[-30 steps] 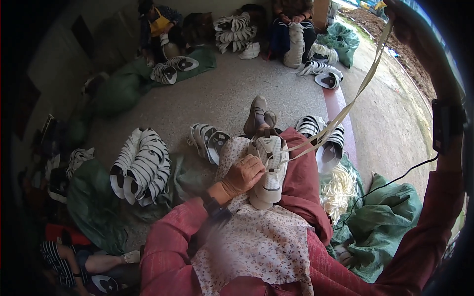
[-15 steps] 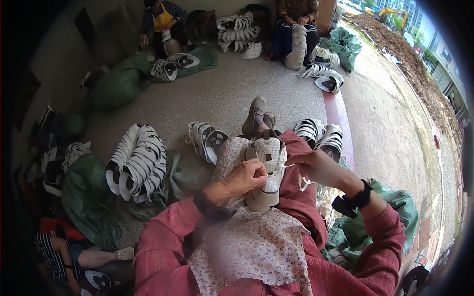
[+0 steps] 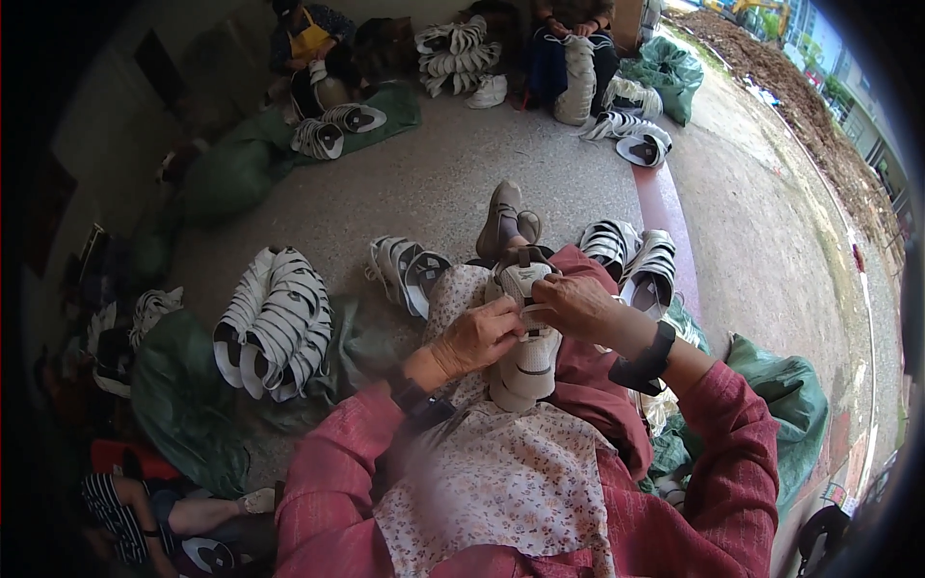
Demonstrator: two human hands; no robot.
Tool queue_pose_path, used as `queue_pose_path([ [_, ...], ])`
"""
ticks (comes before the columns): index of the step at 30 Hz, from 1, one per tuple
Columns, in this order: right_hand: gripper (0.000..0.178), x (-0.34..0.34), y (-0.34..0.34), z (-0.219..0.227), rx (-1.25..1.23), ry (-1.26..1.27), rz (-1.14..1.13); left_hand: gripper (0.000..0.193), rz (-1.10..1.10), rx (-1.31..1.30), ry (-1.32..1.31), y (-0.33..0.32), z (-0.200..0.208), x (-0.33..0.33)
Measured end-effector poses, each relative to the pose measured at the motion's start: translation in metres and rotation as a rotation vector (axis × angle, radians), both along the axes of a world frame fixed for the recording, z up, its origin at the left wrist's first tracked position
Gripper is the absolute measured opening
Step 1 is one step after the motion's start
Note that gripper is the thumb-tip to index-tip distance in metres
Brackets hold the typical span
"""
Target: Lacing a white sneaker while sitting in a workshop.
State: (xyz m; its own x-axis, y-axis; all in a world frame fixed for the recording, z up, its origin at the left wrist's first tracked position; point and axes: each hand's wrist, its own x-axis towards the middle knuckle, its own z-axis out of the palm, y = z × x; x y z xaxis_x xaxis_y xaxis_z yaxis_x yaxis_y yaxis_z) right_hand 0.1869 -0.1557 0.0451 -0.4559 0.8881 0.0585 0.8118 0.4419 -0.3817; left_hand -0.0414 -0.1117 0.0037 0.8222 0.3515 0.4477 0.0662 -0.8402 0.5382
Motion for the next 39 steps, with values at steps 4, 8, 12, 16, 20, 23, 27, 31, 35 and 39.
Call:
queue_pose_path([
  [4, 0.02, 0.003, 0.013, -0.002, -0.049, -0.067, 0.048, 0.018, 0.094, -0.045, -0.087, -0.012, 0.0, -0.004],
  [8, 0.019, 0.006, 0.022, -0.005, -0.066, 0.053, 0.093, 0.021, 0.198, 0.021, -0.121, -0.02, -0.005, -0.001],
  [12, 0.018, -0.003, 0.026, 0.006, -0.199, -0.017, 0.038, 0.022, 0.317, -0.049, -0.041, -0.019, -0.013, 0.006],
  [16, 0.019, 0.006, 0.033, 0.0, -0.196, 0.024, 0.066, 0.018, 0.282, -0.065, -0.001, -0.018, -0.007, 0.01],
  [20, 0.021, 0.006, 0.036, -0.003, -0.265, 0.045, 0.03, 0.017, 0.174, -0.268, 0.074, -0.01, -0.003, 0.002],
  [23, 0.021, 0.006, 0.036, -0.003, -0.283, 0.056, 0.021, 0.019, 0.062, -0.38, 0.033, -0.006, -0.003, -0.002],
  [27, 0.024, 0.011, 0.038, 0.001, -0.299, 0.061, 0.078, 0.017, -0.022, -0.377, 0.04, 0.005, 0.0, -0.006],
  [31, 0.028, 0.017, 0.041, 0.001, -0.362, 0.118, 0.134, 0.013, 0.137, -0.351, -0.033, 0.0, -0.006, -0.002],
  [35, 0.029, 0.019, 0.042, -0.003, -0.379, 0.204, 0.142, 0.014, 0.385, 0.066, -0.115, -0.015, -0.027, 0.014],
  [39, 0.026, 0.021, 0.045, -0.006, -0.362, 0.299, 0.14, 0.015, 0.41, 0.004, -0.125, -0.018, -0.035, 0.015],
])
